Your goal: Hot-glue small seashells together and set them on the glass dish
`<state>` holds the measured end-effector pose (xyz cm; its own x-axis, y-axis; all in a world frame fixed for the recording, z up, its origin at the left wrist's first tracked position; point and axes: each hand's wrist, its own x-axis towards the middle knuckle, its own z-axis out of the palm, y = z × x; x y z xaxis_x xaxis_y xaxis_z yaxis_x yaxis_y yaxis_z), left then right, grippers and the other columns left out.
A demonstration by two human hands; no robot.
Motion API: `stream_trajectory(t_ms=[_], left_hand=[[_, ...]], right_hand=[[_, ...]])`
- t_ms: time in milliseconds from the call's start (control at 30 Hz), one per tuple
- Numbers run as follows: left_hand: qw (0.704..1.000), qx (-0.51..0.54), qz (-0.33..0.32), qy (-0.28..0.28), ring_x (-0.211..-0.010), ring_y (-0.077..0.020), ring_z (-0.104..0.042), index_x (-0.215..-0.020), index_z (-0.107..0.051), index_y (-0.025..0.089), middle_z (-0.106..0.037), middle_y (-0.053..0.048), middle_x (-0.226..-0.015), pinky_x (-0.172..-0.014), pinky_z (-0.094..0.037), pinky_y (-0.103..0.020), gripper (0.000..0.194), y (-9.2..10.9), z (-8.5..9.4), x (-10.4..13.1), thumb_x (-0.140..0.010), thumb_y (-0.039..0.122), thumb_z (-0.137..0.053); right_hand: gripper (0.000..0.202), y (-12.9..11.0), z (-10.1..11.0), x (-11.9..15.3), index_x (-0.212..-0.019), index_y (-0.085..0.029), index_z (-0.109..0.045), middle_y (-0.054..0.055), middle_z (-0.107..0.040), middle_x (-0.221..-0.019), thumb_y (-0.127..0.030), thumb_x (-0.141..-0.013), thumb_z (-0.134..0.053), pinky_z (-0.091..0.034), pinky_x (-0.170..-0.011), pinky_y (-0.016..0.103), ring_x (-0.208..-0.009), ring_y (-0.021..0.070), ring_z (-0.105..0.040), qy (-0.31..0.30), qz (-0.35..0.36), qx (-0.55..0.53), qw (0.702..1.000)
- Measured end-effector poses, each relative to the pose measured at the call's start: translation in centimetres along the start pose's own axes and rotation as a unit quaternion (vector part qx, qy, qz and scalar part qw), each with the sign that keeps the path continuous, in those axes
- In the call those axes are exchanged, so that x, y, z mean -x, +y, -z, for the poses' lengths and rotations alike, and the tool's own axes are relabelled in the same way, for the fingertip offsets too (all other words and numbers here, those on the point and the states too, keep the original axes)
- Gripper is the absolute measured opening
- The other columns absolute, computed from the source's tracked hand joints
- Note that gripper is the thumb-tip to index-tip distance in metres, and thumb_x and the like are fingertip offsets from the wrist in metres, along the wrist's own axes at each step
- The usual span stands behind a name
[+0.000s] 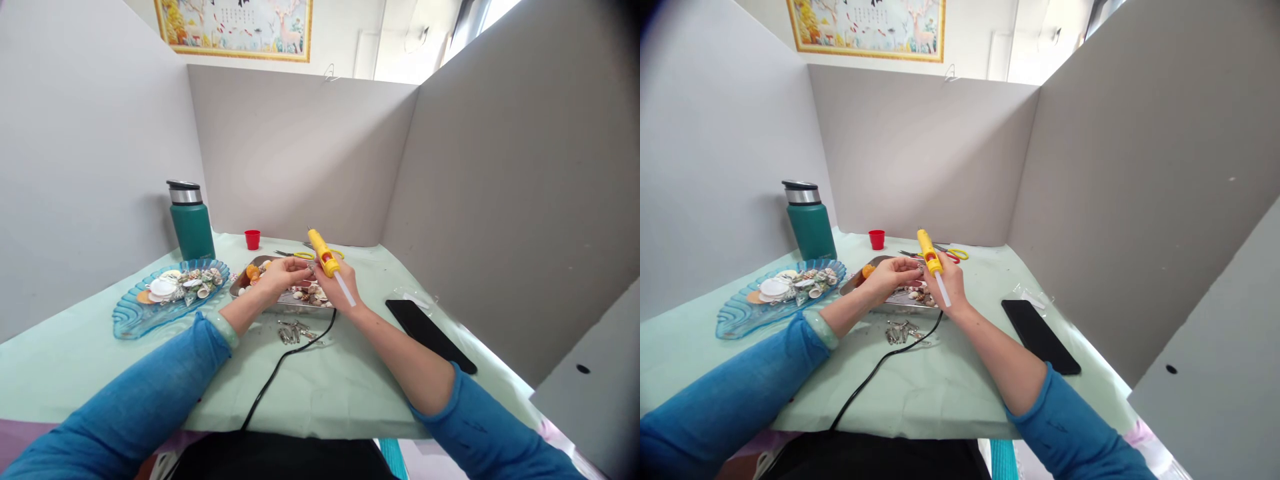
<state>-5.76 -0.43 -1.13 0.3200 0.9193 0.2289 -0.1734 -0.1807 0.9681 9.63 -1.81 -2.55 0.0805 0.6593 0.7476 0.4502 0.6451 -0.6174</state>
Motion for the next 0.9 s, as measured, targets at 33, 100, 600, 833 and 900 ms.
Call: stream_trajectory(t_ms=[33, 100, 600, 833, 900], left_hand=[[1.0, -0.001, 0.0, -0.001, -0.069, -0.0172, -0.067, -0.087, -0.065, 0.01, -0.069, -0.007, -0.084, -0.076, -0.054, -0.035, 0.041, -0.03, 0.03, -0.01, -0.056, 0.029, -0.084], [1.0, -0.005, -0.002, -0.001, -0.071, -0.017, -0.067, -0.089, -0.068, 0.009, -0.07, -0.009, -0.089, -0.077, -0.053, -0.035, 0.041, -0.07, 0.08, -0.03, -0.057, 0.03, -0.084], [0.997, -0.052, -0.049, -0.001, -0.074, -0.0185, -0.065, -0.083, -0.074, 0.012, -0.072, -0.008, -0.084, -0.075, -0.052, -0.032, 0.036, 0.35, -0.15, 0.23, -0.056, 0.033, -0.083], [0.998, -0.048, -0.047, 0.009, -0.076, -0.0192, -0.066, -0.085, -0.074, 0.011, -0.072, -0.008, -0.083, -0.078, -0.052, -0.033, 0.035, 0.28, -0.19, 0.15, -0.057, 0.03, -0.083], [0.999, -0.009, -0.035, 0.005, -0.077, -0.0189, -0.067, -0.088, -0.073, 0.011, -0.072, -0.008, -0.083, -0.08, -0.052, -0.033, 0.035, 0.21, -0.1, 0.07, -0.059, 0.028, -0.082]], right_hand=[[0.016, -0.04, 0.04, 0.03, -0.09, -0.019, -0.059, 0.003, -0.065, -0.084, -0.028, -0.077, -0.054, -0.048, -0.069, 0.03, -0.073, 0.018, -0.06, -0.001, 0.007, 0.007, 1.0], [0.015, -0.1, 0.15, 0.05, -0.089, -0.019, -0.059, 0.003, -0.065, -0.083, -0.028, -0.078, -0.053, -0.047, -0.07, 0.029, -0.073, 0.018, -0.06, -0.005, 0.024, 0.024, 0.999], [0.018, 0.0, 0.44, -0.05, -0.092, -0.019, -0.06, 0.007, -0.067, -0.086, -0.026, -0.077, -0.052, -0.047, -0.07, 0.031, -0.077, 0.0212, -0.062, -0.035, 0.125, 0.077, 0.989], [0.019, -0.36, 0.5, 0.05, -0.094, -0.019, -0.06, 0.008, -0.068, -0.089, -0.025, -0.077, -0.053, -0.048, -0.073, 0.032, -0.08, 0.0221, -0.063, -0.026, 0.119, 0.071, 0.99], [0.019, -0.4, 0.49, 0.1, -0.094, -0.019, -0.06, 0.007, -0.067, -0.087, -0.026, -0.077, -0.053, -0.048, -0.073, 0.032, -0.079, 0.0214, -0.063, -0.014, 0.109, 0.057, 0.992]])
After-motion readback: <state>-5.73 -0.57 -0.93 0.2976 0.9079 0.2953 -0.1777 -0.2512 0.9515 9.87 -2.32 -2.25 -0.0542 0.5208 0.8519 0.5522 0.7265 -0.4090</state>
